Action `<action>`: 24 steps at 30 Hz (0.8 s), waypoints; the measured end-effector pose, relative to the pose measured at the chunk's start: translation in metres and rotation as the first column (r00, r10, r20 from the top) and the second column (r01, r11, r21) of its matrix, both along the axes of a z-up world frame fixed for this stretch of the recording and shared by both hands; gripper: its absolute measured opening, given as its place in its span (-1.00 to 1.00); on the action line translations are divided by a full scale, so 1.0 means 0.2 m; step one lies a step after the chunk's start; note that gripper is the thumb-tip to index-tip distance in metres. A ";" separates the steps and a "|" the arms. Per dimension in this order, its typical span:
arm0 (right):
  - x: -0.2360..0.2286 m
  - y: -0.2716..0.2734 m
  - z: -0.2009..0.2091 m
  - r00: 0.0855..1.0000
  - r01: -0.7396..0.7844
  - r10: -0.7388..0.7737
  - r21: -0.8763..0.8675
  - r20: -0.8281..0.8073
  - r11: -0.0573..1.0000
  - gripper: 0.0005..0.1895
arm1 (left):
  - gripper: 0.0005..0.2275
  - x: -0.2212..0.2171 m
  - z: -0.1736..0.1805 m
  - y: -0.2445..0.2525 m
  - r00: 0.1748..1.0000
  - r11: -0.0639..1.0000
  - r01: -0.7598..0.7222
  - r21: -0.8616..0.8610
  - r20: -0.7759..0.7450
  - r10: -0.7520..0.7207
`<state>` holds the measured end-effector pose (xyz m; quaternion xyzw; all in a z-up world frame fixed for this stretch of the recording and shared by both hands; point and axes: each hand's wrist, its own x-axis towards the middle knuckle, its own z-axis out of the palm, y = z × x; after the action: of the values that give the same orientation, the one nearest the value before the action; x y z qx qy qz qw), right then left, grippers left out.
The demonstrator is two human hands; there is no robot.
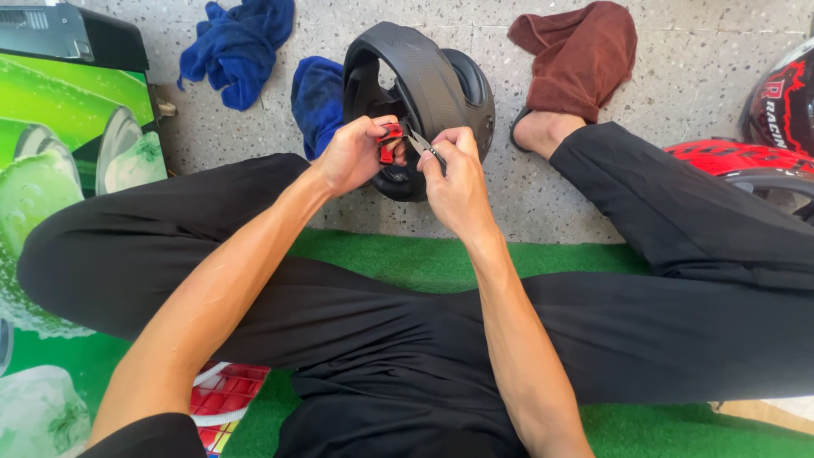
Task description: The person repairs or adjusts the strap of a motorcycle helmet using pliers.
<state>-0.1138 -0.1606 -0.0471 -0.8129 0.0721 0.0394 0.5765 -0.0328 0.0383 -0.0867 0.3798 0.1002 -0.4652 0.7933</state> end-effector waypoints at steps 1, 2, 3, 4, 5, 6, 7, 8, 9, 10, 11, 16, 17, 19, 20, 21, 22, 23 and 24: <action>0.00 0.00 -0.01 1.000 -0.001 0.001 0.000 0.001 1.000 -0.84 | -0.85 0.00 0.00 0.00 1.000 1.000 -0.001 0.000 0.001 0.001; 0.00 0.01 -0.02 1.000 -0.002 0.001 -0.004 -0.015 1.000 -0.84 | -0.85 -0.01 0.00 0.00 1.000 1.000 0.012 0.000 0.005 -0.012; 0.00 0.01 -0.02 1.000 -0.001 0.001 -0.009 -0.031 1.000 -0.83 | -0.84 -0.01 0.00 0.00 1.000 1.000 0.025 0.000 0.008 -0.025; 0.00 0.01 -0.03 1.000 0.000 0.000 -0.008 -0.030 1.000 -0.83 | -0.84 -0.01 0.00 0.00 1.000 1.000 0.026 0.000 0.009 -0.026; -0.01 0.01 -0.03 0.999 0.008 -0.008 0.000 -0.039 1.000 -0.83 | -0.84 -0.01 0.00 -0.01 0.999 0.999 0.040 0.019 0.019 -0.040; -0.01 0.01 -0.04 0.999 0.016 -0.016 0.009 -0.048 1.000 -0.83 | -0.84 -0.01 0.00 -0.01 0.998 0.998 0.053 0.037 0.030 -0.054; -0.01 0.02 -0.03 0.999 0.017 -0.017 0.009 -0.048 1.000 -0.83 | -0.84 -0.01 0.00 -0.01 0.998 0.998 0.054 0.037 0.030 -0.055; -0.01 0.02 -0.03 0.999 0.022 -0.021 0.023 -0.043 1.000 -0.84 | -0.84 -0.01 0.00 -0.01 0.995 0.996 0.063 0.061 0.077 -0.067; -0.01 0.03 -0.03 0.999 0.025 -0.023 0.039 -0.036 0.999 -0.85 | -0.84 0.00 0.00 -0.01 0.989 0.994 0.069 0.088 0.126 -0.080; -0.02 0.04 -0.03 0.999 0.025 -0.023 0.040 -0.034 0.999 -0.85 | -0.84 -0.01 0.00 -0.01 0.988 0.994 0.069 0.089 0.128 -0.080; -0.02 0.05 -0.03 0.999 0.040 -0.039 0.054 -0.031 0.998 -0.85 | -0.84 -0.01 -0.01 0.00 0.984 0.994 0.060 0.094 0.160 -0.075; -0.02 0.07 -0.03 0.998 0.064 -0.060 0.110 -0.034 0.992 -0.83 | -0.83 0.00 0.03 -0.01 0.981 0.995 0.030 0.096 0.186 -0.048; -0.03 0.07 -0.02 0.997 0.066 -0.062 0.111 -0.038 0.992 -0.83 | -0.82 0.00 0.03 -0.01 0.979 0.993 0.031 0.118 0.198 -0.054; -0.03 0.08 -0.02 0.997 0.071 -0.067 0.113 -0.040 0.991 -0.82 | -0.80 0.00 0.04 -0.01 0.976 0.989 0.033 0.141 0.211 -0.063; -0.04 0.08 -0.02 0.998 0.061 -0.059 0.085 -0.018 0.995 -0.82 | -0.80 0.00 0.04 -0.01 0.974 0.987 0.029 0.156 0.219 -0.064; -0.04 0.07 -0.02 0.999 0.052 -0.052 0.055 0.004 0.997 -0.82 | -0.80 0.00 0.04 -0.01 0.972 0.985 0.026 0.170 0.226 -0.065; -0.04 0.09 -0.01 0.998 0.055 -0.055 0.054 0.005 0.997 -0.82 | -0.80 -0.01 0.04 -0.01 0.971 0.985 0.029 0.170 0.227 -0.068; -0.04 0.09 -0.01 0.998 0.070 -0.070 0.082 -0.001 0.994 -0.81 | -0.81 -0.01 0.03 -0.01 0.981 0.988 0.014 0.153 0.190 -0.044; -0.04 0.10 0.00 0.996 0.084 -0.084 0.109 -0.009 0.990 -0.80 | -0.82 -0.02 0.03 -0.01 0.988 0.991 -0.001 0.137 0.153 -0.020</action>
<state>-0.1210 -0.1401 -0.0464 -0.7763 0.1052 0.0205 0.6211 -0.0366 0.0354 -0.0807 0.4683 0.0686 -0.4303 0.7687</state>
